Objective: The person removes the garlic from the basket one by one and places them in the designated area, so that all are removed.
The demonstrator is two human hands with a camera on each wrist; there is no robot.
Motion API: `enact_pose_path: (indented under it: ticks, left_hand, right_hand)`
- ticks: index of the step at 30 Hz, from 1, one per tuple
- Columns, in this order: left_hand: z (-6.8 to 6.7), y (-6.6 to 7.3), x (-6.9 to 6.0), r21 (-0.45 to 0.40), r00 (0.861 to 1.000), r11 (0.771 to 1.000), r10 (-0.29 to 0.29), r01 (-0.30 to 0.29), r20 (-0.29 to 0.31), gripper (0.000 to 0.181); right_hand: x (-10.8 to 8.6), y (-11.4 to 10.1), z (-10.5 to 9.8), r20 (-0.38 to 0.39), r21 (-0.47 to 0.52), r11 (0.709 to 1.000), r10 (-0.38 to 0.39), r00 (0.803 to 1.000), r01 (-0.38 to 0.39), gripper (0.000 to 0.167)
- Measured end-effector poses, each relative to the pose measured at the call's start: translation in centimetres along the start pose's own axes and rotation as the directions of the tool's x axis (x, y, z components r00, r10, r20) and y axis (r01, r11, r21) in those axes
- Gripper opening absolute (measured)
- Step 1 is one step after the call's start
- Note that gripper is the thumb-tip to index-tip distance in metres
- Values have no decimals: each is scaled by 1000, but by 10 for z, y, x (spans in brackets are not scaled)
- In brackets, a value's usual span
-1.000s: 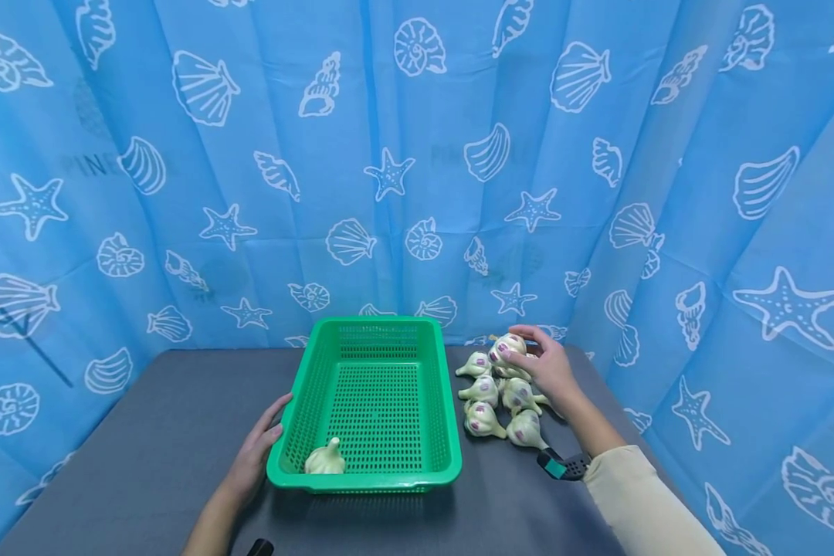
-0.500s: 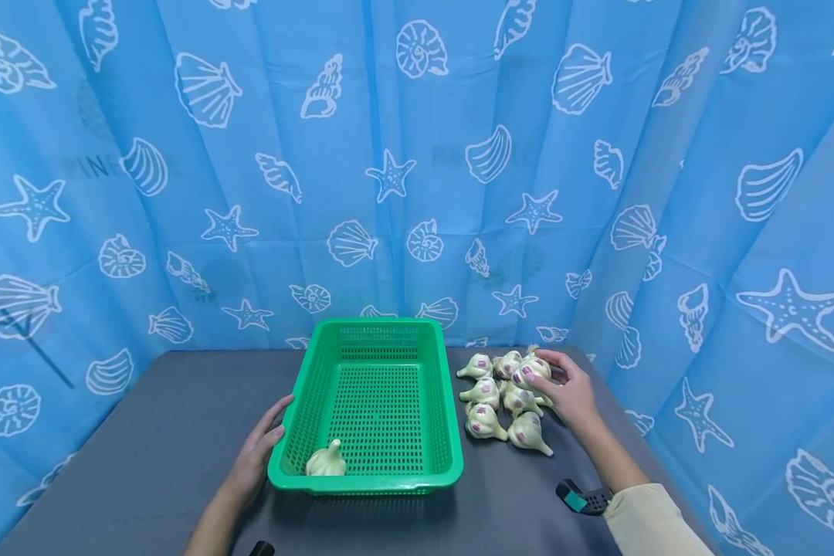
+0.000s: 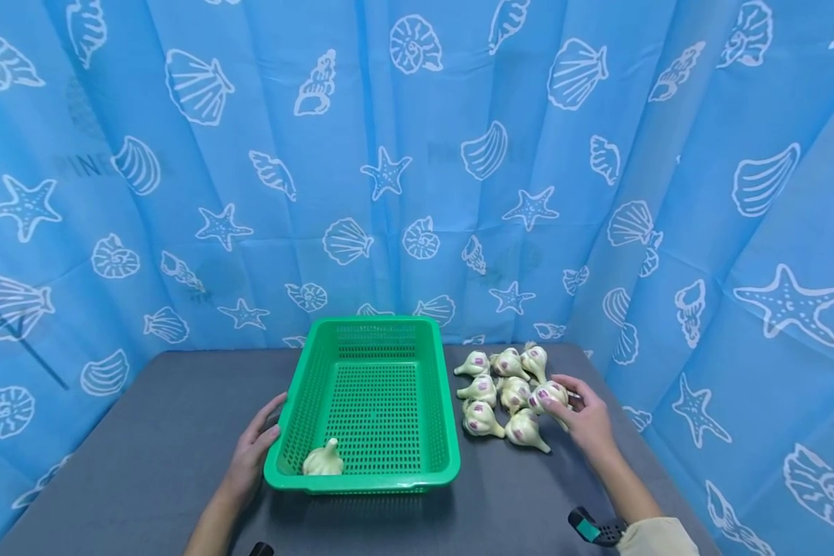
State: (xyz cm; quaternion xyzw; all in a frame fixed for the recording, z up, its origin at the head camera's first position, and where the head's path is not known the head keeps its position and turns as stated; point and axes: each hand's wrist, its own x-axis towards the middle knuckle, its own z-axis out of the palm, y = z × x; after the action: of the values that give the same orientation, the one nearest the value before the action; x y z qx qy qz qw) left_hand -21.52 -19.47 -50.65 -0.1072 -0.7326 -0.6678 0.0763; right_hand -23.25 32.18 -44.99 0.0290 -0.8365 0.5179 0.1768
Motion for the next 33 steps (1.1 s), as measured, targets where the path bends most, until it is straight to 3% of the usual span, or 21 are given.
enact_pose_path:
  ticks: [6,18,26,33]
  left_hand:
    - [1,3,0,34,1000,999,16,-15,-14,47]
    - [-1,1,0,60,999,997,44,-44,-7,47]
    - [-1,0,-1,59,999,997,49,-49,5,47]
    - [-1,0,-1,63,999,997,41,-41,-3,47]
  right_hand:
    - [-6,9,-3,-5,17,1000,-9,1000,9,47]
    - [-19,16,-7,2,-219,975,28,1000,-27,48]
    - [-26,24,-5,-12,-242,967,81,997,-81,50]
    - [-29,31,-5,3,-260,963,68,998,-65,50]
